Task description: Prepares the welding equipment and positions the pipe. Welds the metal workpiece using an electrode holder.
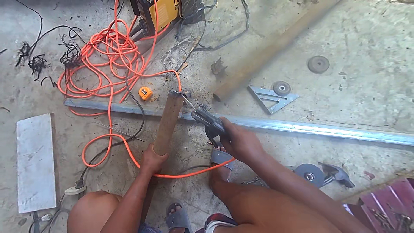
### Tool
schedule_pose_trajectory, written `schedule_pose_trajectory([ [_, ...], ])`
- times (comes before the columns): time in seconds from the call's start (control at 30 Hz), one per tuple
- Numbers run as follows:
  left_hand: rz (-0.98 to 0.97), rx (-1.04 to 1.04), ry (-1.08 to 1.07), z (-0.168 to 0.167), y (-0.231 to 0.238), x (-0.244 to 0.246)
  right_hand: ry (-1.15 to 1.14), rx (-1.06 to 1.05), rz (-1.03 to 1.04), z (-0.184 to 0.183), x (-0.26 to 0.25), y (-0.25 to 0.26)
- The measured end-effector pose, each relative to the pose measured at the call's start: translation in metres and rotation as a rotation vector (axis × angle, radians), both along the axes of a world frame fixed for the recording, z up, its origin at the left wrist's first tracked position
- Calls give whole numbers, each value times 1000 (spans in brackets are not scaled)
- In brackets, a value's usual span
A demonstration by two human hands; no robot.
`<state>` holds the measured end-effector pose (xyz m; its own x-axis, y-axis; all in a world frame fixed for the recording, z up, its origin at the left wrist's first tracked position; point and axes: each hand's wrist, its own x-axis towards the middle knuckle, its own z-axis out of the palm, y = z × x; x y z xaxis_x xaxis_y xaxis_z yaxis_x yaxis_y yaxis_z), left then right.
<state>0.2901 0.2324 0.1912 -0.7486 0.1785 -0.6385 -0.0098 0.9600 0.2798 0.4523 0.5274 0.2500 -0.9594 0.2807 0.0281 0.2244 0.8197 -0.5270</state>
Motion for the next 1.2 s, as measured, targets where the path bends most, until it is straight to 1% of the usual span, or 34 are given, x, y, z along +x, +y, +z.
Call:
schedule_pose_trajectory([
  [0.07, 1, -10, 1, 0, -2, 3, 27, -15, -6, 0, 2, -3],
  [0.17, -7, -8, 25, -1, 0, 3, -56, -44, -3, 2, -3, 1],
  [0.27, -7, -8, 22, -1, -1, 5, -78, -46, -9, 4, -3, 0],
  [0.53, 4, -25, 12, 2, 1, 5, 35, 157, 21, -5, 2, -8],
  [0.67, 18, -6, 16, 0, 1, 7, -3, 167, 11, 1, 2, -13],
  [0.73, 18, 1, 28, -1, -1, 8, -67, 108, -4, 7, 0, -15],
  [0.8, 16, 3, 36, 0, 1, 9, -244, -69, -33, 21, -7, -13],
  [0.87, 18, 1, 38, 0, 2, 9, -317, -158, -50, 25, -10, -11],
  [0.93, 16, -17, 36, 1, 2, 9, -343, -142, -21, 24, -11, -11],
  [1.07, 8, -44, 45, 1, 2, 9, -279, 35, 37, 18, -10, -17],
  [1.13, 13, -30, 40, 2, 2, 8, -307, -16, 24, 17, -9, -15],
  [1.2, 17, -12, 33, 2, 3, 7, -249, -103, -12, 17, -5, -9],
])
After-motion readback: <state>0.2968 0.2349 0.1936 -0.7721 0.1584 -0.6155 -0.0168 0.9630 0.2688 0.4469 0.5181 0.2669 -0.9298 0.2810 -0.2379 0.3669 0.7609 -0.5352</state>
